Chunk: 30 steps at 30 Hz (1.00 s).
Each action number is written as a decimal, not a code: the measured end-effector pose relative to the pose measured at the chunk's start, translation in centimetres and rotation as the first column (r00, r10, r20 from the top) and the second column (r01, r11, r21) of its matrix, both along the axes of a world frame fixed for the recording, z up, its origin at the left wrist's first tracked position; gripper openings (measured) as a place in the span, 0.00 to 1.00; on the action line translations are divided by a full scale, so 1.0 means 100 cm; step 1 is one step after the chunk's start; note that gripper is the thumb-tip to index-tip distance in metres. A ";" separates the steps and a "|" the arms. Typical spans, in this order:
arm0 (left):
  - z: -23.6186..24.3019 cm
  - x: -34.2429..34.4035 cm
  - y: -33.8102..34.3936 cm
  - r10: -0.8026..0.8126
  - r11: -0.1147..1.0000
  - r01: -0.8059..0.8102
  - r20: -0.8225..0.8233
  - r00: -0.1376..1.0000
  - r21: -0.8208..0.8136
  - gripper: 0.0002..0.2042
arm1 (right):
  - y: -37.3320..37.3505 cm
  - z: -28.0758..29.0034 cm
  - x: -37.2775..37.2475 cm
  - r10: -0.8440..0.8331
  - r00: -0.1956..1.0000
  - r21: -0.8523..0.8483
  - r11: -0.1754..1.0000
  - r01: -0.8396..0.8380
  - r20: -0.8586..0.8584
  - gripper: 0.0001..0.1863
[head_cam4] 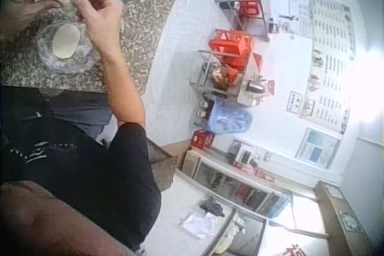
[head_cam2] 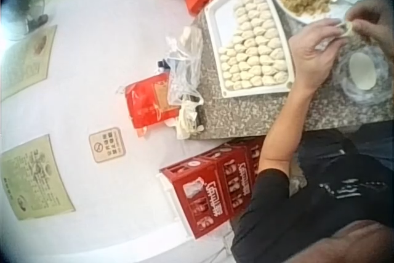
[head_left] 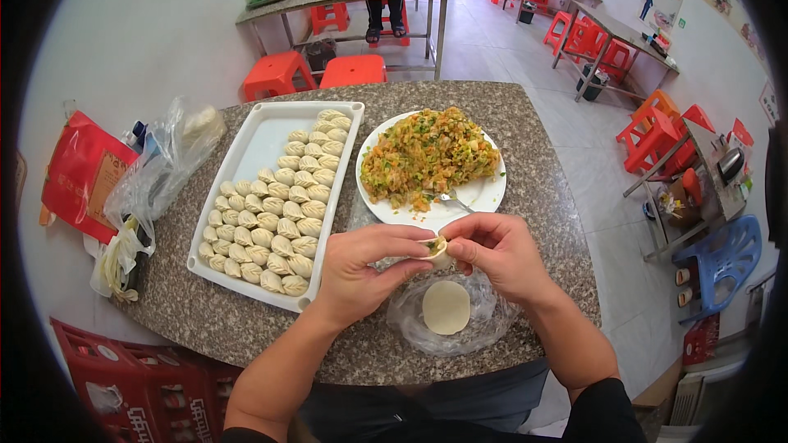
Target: Manually fill and fold dough wrappers to make individual dumplings, placing them in a tray.
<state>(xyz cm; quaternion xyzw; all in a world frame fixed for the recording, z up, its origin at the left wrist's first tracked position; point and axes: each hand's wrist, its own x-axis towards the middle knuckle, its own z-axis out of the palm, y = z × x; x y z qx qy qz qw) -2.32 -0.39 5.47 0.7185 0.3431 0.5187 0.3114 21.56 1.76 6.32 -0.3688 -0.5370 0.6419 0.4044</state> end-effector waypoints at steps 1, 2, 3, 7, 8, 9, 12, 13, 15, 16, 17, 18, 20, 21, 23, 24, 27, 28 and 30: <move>0.001 0.000 0.000 0.000 1.000 0.000 0.001 1.000 -0.001 0.11 | 0.000 0.001 0.000 0.026 1.000 -0.028 0.999 -0.026 -0.002 0.07; 0.003 -0.001 0.001 -0.005 1.000 0.006 -0.036 0.999 0.015 0.11 | -0.002 0.001 0.000 0.026 1.000 -0.029 0.999 -0.026 -0.001 0.07; 0.003 -0.001 0.002 -0.011 0.999 0.013 -0.073 0.997 0.031 0.11 | -0.004 0.002 -0.001 -0.047 0.994 0.161 0.986 0.030 0.103 0.07; 0.002 0.001 0.003 0.042 0.999 -0.041 -0.057 0.997 0.018 0.11 | -0.006 0.007 -0.008 -0.264 0.925 0.702 0.712 -0.003 0.273 0.06; 0.003 0.001 0.002 0.052 0.998 -0.051 -0.088 0.995 0.023 0.11 | -0.006 0.006 -0.007 -0.267 0.924 0.702 0.712 -0.002 0.273 0.06; 0.003 0.001 0.002 0.063 0.998 -0.060 -0.118 0.991 0.029 0.11 | -0.004 0.004 -0.005 -0.255 0.923 0.674 0.739 -0.006 0.288 0.06; 0.001 0.010 -0.002 0.060 0.994 -0.056 0.034 0.998 -0.094 0.11 | -0.003 0.000 -0.002 -0.230 0.934 0.601 0.799 0.020 0.274 0.06; 0.000 0.009 -0.003 0.061 0.994 -0.057 0.034 0.998 -0.094 0.11 | -0.002 0.000 -0.002 -0.222 0.944 0.559 0.828 0.049 0.246 0.06; -0.002 0.005 -0.004 0.049 0.969 -0.024 0.098 0.994 -0.247 0.11 | -0.004 0.004 -0.002 -0.187 0.953 0.501 0.864 0.044 0.238 0.06; -0.001 0.004 -0.003 0.048 0.969 -0.022 0.100 0.994 -0.246 0.11 | -0.005 0.006 -0.002 -0.157 0.960 0.442 0.896 0.041 0.230 0.06; 0.001 0.002 -0.002 0.023 0.985 -0.019 0.025 0.999 -0.174 0.10 | -0.004 0.004 -0.002 -0.159 0.960 0.443 0.896 0.041 0.231 0.06; 0.003 0.001 -0.001 0.004 0.995 -0.010 -0.051 0.999 -0.102 0.10 | -0.002 0.001 -0.002 -0.077 0.986 0.269 0.962 0.034 0.150 0.06; 0.005 0.002 -0.001 0.001 0.997 -0.006 -0.070 0.998 -0.076 0.10 | -0.001 -0.003 -0.002 -0.010 0.998 0.086 0.996 0.005 0.054 0.07; 0.005 0.003 -0.001 -0.002 0.999 -0.002 -0.089 0.996 -0.048 0.10 | -0.001 -0.005 -0.002 -0.028 0.994 0.144 0.989 0.013 0.102 0.07; 0.005 0.003 0.000 0.010 0.999 -0.014 -0.111 0.994 -0.033 0.10 | -0.002 -0.005 -0.003 -0.043 0.989 0.198 0.980 0.014 0.145 0.07; 0.005 0.003 0.000 0.019 1.000 -0.021 -0.131 0.991 -0.015 0.10 | -0.003 -0.001 -0.005 -0.149 0.954 0.462 0.887 0.013 0.261 0.07; 0.004 0.002 0.002 0.086 0.996 -0.084 -0.164 0.983 0.017 0.11 | -0.006 0.005 -0.011 -0.283 0.904 0.713 0.701 -0.034 0.322 0.06; 0.003 0.002 0.002 0.085 0.996 -0.083 -0.165 0.983 0.015 0.11 | -0.007 0.006 -0.011 -0.286 0.907 0.738 0.673 -0.038 0.308 0.06; 0.001 0.001 0.002 0.073 0.996 -0.060 -0.199 0.977 0.070 0.12 | -0.006 0.005 -0.009 -0.275 0.909 0.702 0.712 -0.026 0.313 0.06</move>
